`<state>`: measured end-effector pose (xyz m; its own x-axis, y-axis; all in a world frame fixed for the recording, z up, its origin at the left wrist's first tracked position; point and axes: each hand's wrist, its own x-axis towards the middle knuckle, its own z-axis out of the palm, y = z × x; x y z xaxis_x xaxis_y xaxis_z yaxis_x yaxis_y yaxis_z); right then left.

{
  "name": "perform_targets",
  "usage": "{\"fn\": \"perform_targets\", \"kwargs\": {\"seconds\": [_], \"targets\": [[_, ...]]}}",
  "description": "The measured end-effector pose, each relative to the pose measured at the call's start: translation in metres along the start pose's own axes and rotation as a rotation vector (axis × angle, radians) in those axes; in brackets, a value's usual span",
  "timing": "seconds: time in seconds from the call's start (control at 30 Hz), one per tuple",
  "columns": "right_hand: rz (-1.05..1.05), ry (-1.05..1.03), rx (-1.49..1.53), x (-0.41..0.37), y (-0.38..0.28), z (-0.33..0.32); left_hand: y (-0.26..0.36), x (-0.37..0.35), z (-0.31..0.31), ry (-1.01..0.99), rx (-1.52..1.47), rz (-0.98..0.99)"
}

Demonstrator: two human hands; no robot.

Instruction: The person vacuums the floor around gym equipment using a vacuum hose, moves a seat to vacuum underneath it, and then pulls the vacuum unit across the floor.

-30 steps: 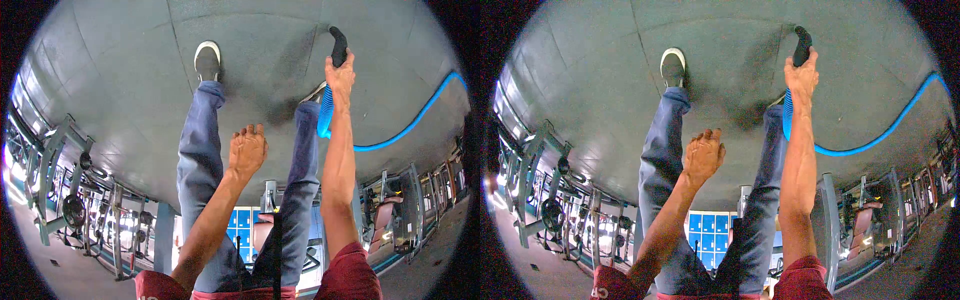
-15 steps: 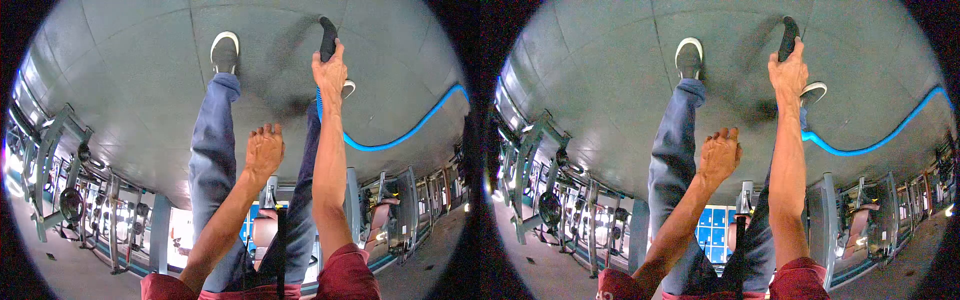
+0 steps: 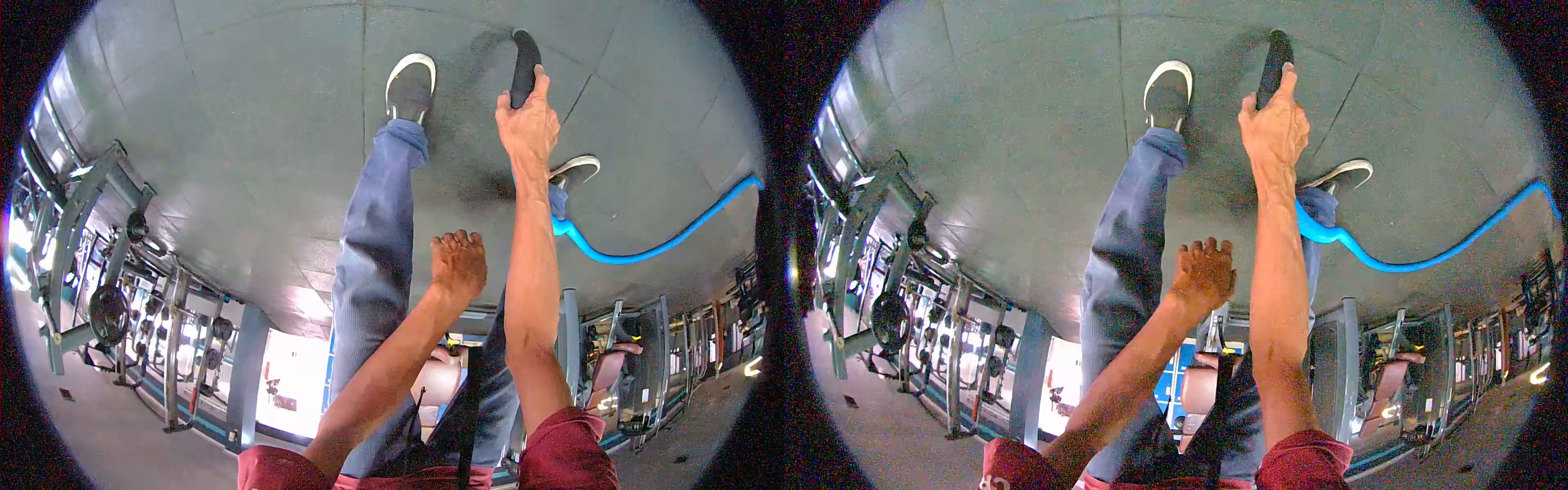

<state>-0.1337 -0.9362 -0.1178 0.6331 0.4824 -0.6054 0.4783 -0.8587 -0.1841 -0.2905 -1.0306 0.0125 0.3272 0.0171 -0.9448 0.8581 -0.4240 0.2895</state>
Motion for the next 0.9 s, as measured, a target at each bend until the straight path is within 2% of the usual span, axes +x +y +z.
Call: {"fn": "perform_targets", "kwargs": {"seconds": [0.23,0.5,0.63,0.73,0.83,0.9], "targets": [[-0.039,-0.017,-0.014,-0.01,-0.031,0.012,-0.005,-0.005,-0.013,-0.143,-0.058,0.015],[-0.11,-0.053,-0.025,-0.01,-0.048,0.018,-0.003,-0.004,-0.019,-0.167,-0.094,-0.024],[-0.191,-0.1,-0.014,-0.019,-0.073,0.018,-0.011,-0.005,-0.022,-0.166,-0.101,-0.018],[-0.33,-0.106,0.058,-0.032,-0.105,0.019,-0.011,-0.005,-0.024,-0.21,-0.061,-0.009],[-0.353,-0.171,0.032,-0.024,-0.128,0.038,-0.01,-0.011,-0.016,-0.064,-0.026,0.014],[-0.365,-0.221,0.017,-0.015,-0.137,0.048,-0.011,-0.007,-0.017,-0.13,-0.037,0.026]]}}
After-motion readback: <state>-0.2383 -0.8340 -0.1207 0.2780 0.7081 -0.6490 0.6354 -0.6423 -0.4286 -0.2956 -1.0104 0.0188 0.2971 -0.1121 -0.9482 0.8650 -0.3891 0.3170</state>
